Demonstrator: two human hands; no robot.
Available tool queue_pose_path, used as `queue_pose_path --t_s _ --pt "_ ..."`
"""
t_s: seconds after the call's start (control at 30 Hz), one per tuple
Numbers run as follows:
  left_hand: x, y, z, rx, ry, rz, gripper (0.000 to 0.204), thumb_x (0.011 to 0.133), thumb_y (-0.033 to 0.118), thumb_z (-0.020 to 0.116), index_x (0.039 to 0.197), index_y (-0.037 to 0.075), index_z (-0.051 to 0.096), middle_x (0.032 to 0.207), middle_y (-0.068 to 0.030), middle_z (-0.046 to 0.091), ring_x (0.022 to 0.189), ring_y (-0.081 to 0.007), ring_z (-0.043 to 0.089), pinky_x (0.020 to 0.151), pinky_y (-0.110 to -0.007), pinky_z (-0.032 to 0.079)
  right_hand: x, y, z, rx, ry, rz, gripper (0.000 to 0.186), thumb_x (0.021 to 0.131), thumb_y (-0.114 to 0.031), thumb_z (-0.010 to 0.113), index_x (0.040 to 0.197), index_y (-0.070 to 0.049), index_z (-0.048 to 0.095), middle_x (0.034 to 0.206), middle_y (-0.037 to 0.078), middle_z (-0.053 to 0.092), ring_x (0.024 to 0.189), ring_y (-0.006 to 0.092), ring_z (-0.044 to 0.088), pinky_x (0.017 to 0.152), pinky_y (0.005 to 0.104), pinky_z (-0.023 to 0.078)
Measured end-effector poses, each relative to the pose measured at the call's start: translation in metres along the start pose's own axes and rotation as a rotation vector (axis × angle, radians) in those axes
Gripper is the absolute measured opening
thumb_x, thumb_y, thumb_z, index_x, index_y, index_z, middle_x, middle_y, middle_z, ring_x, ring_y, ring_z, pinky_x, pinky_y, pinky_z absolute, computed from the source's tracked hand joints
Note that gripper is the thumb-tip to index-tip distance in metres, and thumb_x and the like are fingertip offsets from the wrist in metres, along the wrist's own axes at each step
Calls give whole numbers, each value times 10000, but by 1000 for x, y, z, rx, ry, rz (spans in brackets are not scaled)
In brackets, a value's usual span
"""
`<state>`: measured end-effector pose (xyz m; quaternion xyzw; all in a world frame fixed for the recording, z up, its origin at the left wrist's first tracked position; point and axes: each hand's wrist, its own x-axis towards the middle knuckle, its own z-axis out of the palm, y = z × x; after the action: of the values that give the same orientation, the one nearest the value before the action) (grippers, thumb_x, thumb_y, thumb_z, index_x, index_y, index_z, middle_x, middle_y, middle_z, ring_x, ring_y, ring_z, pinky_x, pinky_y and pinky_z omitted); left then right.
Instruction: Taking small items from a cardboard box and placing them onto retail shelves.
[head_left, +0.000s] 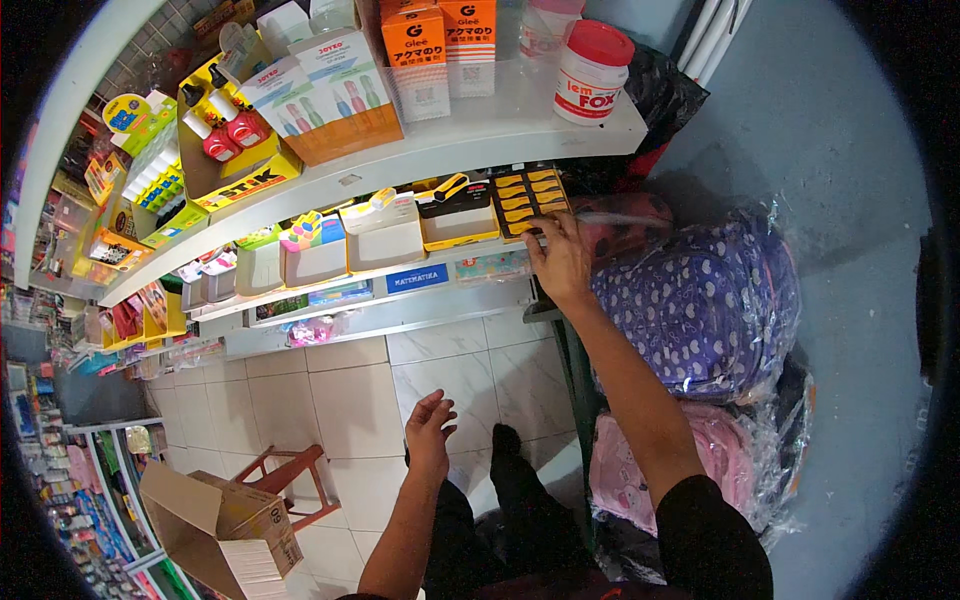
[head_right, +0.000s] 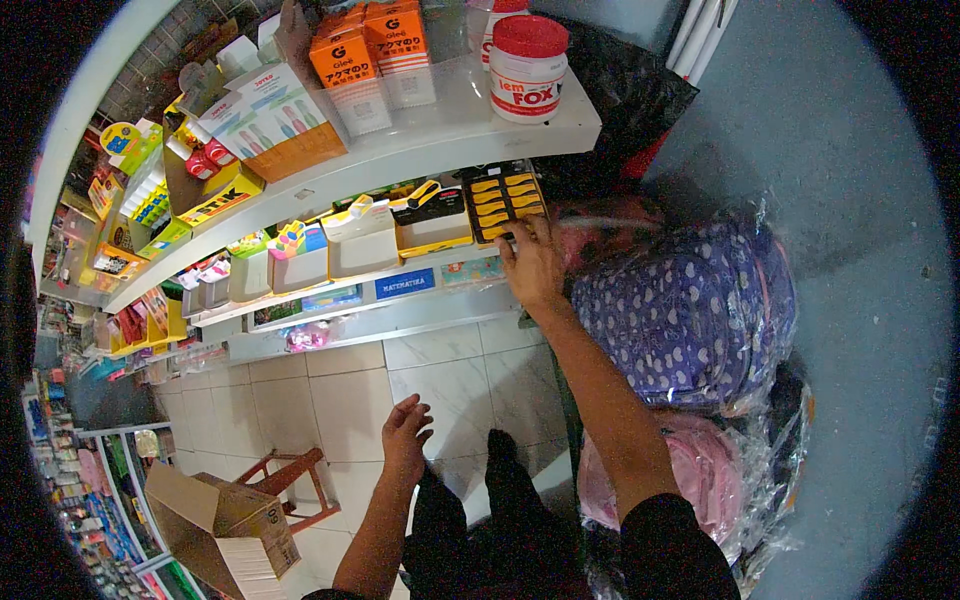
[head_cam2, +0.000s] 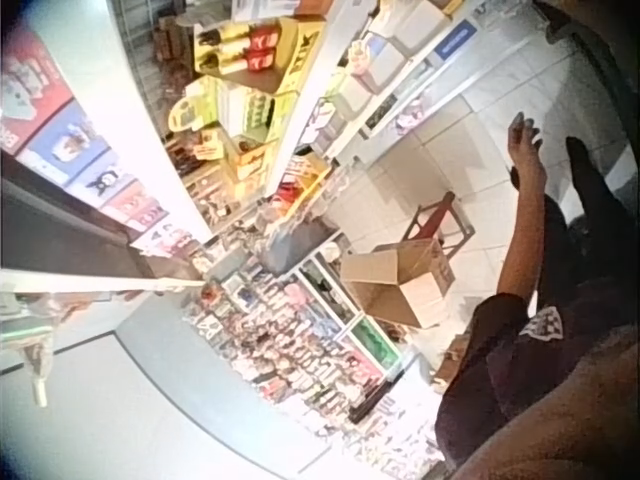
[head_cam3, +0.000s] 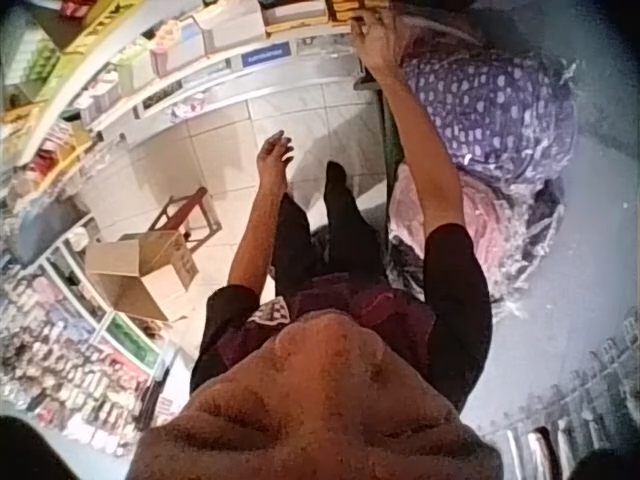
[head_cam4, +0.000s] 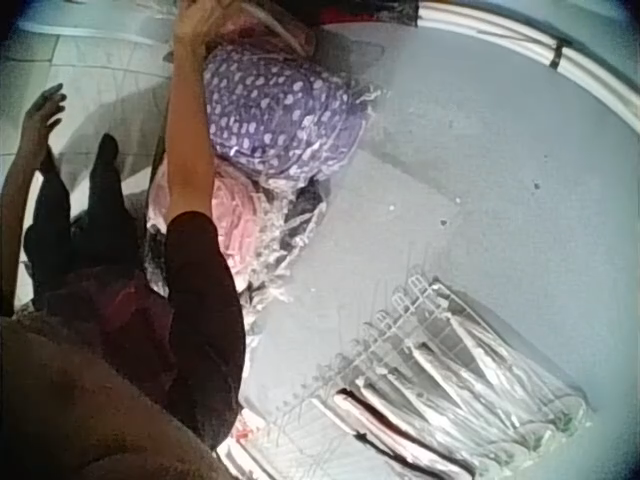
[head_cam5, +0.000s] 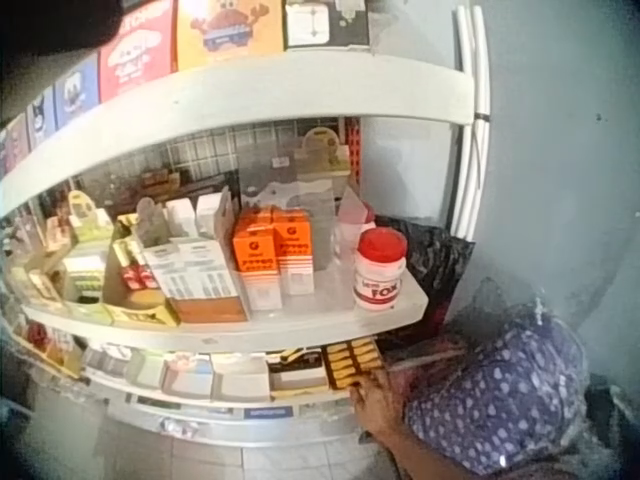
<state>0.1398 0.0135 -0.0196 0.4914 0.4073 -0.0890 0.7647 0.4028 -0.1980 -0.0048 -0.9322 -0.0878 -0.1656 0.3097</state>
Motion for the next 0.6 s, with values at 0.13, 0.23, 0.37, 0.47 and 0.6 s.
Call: queue_pose_path --t_s 0.13,0.23,0.37,0.47,0.6 --pt "-5 -12 -21 2 54 -15 333 896 166 670 1210 91 588 1028 -47 640 889 -159 589 760 -307 472 -6 -1 0 -127 84 -88 336 810 -252 725 1098 -93 655 1218 134 523 1150 365 477 957 492 391" --pt "-6 -21 -32 -19 73 -32 338 892 162 674 1211 91 588 1016 -43 638 873 -153 588 747 -312 472 -7 3 4 -115 86 -66 356 791 -237 740 1104 -95 646 1242 134 503 1170 362 470 966 500 382" --pt "-7 -23 -35 -5 81 -36 347 887 157 673 1216 86 585 1018 -43 639 871 -151 587 747 -315 472 -5 3 8 -160 75 -31 396 821 -323 718 1159 -137 628 1242 129 504 1117 356 483 934 493 392" --pt "-9 -18 -28 5 71 -27 352 889 157 670 1221 81 583 1035 -45 642 885 -156 591 763 -318 473 -5 -3 7 -150 31 26 392 782 -226 743 1141 -121 627 1274 146 482 1176 370 458 957 510 366" --pt "-9 -16 -24 32 45 -2 360 889 169 672 1225 78 581 1057 -46 645 919 -167 593 792 -331 472 -5 -20 5 -216 87 -2 402 778 -215 744 1151 -125 624 1312 147 458 1213 394 416 966 530 351"
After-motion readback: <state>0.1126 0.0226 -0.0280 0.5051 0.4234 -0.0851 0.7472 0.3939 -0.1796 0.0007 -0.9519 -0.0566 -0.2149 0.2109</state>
